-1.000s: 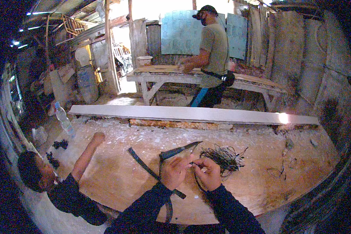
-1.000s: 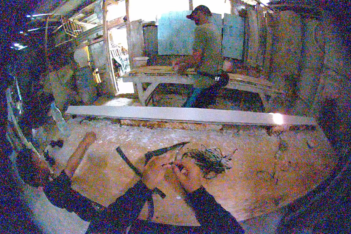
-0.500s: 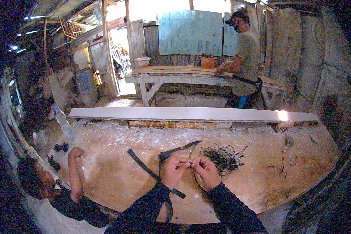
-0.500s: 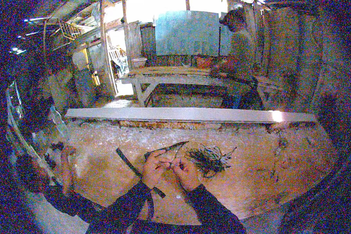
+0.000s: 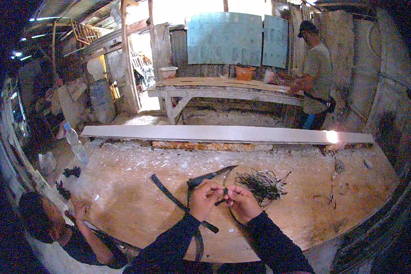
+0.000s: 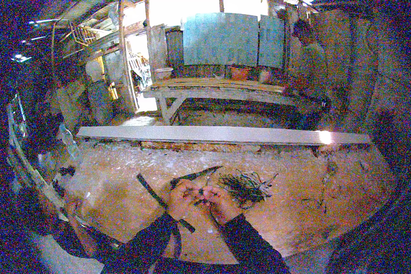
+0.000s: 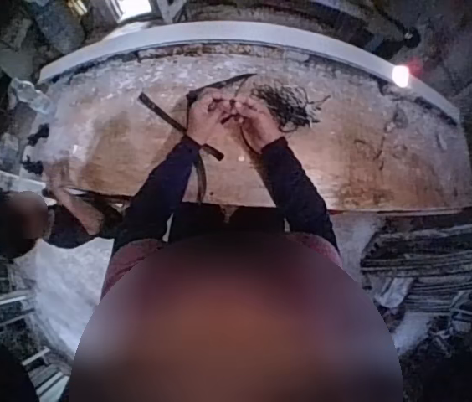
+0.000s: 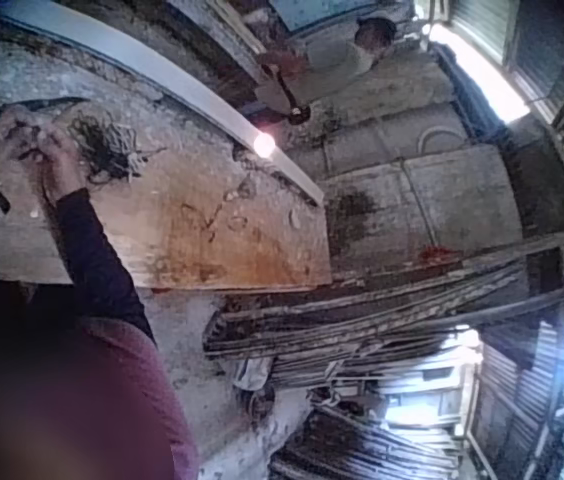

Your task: The person uses a knife to cut black cable strips into small pieces on a wooden workbench. The person repeatedly picks up strips, cuts them, and places the cut pieces into a growing pile on the table.

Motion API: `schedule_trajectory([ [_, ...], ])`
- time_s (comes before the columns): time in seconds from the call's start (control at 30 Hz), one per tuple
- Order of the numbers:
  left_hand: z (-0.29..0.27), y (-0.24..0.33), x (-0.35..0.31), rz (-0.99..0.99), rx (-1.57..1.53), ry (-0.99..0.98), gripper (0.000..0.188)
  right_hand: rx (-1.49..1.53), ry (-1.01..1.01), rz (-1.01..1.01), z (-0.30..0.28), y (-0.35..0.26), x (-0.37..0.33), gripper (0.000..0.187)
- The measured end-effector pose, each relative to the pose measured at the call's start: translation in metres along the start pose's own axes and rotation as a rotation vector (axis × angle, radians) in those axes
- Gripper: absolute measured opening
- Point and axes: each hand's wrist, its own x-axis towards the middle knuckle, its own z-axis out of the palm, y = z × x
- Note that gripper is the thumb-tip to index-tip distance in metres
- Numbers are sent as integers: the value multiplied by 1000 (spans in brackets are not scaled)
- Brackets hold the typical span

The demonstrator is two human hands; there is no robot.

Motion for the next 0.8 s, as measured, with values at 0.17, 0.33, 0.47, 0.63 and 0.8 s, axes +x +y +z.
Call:
schedule_trajectory([
  [0.17, -1, 9, -1, 12, -42, 5, 12, 54, 44, -43, -1, 2, 2, 7],
  [0.33, -1, 1, 3, -96, 31, -24, 14, -116, 27, -125, 3, 3, 2, 7],
  [0.47, 1, -6, -1, -170, -193, 4, 14, -89, 22, -99, 3, 2, 1, 7],
  [0.63, -1, -7, 0, -72, -22, 33, 14, -73, 28, -77, 1, 1, 0, 11],
  [0.8, -1, -2, -1, -96, 2, 34, 15, -95, 18, -73, -1, 1, 1, 11],
])
